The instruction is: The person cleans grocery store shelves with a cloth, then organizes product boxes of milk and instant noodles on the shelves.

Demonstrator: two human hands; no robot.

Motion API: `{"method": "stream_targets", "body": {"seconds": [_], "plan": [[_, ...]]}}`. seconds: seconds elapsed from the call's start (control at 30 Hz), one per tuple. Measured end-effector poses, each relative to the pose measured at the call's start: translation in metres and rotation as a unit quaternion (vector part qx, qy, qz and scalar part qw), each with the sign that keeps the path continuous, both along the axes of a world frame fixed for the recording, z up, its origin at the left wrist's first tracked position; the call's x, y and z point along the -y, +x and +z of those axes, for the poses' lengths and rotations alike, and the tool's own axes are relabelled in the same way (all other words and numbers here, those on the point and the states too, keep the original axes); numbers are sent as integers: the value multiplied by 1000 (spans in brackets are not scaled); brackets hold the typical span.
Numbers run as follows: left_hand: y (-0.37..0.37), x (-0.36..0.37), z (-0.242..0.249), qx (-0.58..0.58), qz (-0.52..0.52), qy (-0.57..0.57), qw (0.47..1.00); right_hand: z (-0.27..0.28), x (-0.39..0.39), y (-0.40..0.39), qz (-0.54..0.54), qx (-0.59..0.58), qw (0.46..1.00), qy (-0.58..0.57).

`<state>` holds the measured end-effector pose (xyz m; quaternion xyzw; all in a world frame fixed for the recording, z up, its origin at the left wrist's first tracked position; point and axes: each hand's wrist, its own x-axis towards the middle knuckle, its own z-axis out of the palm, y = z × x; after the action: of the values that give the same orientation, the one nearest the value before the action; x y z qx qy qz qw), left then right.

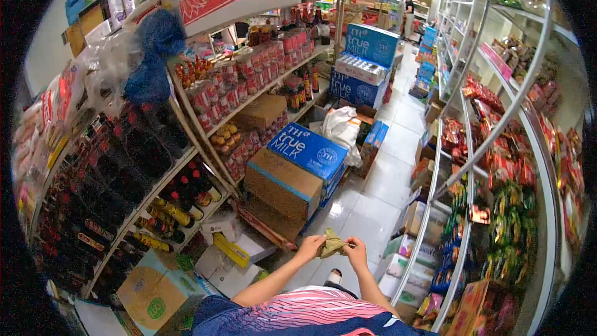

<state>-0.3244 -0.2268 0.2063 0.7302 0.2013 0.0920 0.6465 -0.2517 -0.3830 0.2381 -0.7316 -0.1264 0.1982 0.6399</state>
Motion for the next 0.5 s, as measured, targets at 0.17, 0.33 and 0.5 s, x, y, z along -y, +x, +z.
{"method": "stream_targets", "body": {"seconds": [0.17, 0.33, 0.5], "plan": [[78, -1, 48, 38, 93, 22, 995, 8, -9, 107, 28, 44, 997, 51], [118, -15, 45, -13, 148, 46, 988, -2, -36, 169, 73, -32, 995, 65], [162, -49, 4, -44, 185, 79, 978, -35, -54, 231, 121, -52, 991, 38]]}}
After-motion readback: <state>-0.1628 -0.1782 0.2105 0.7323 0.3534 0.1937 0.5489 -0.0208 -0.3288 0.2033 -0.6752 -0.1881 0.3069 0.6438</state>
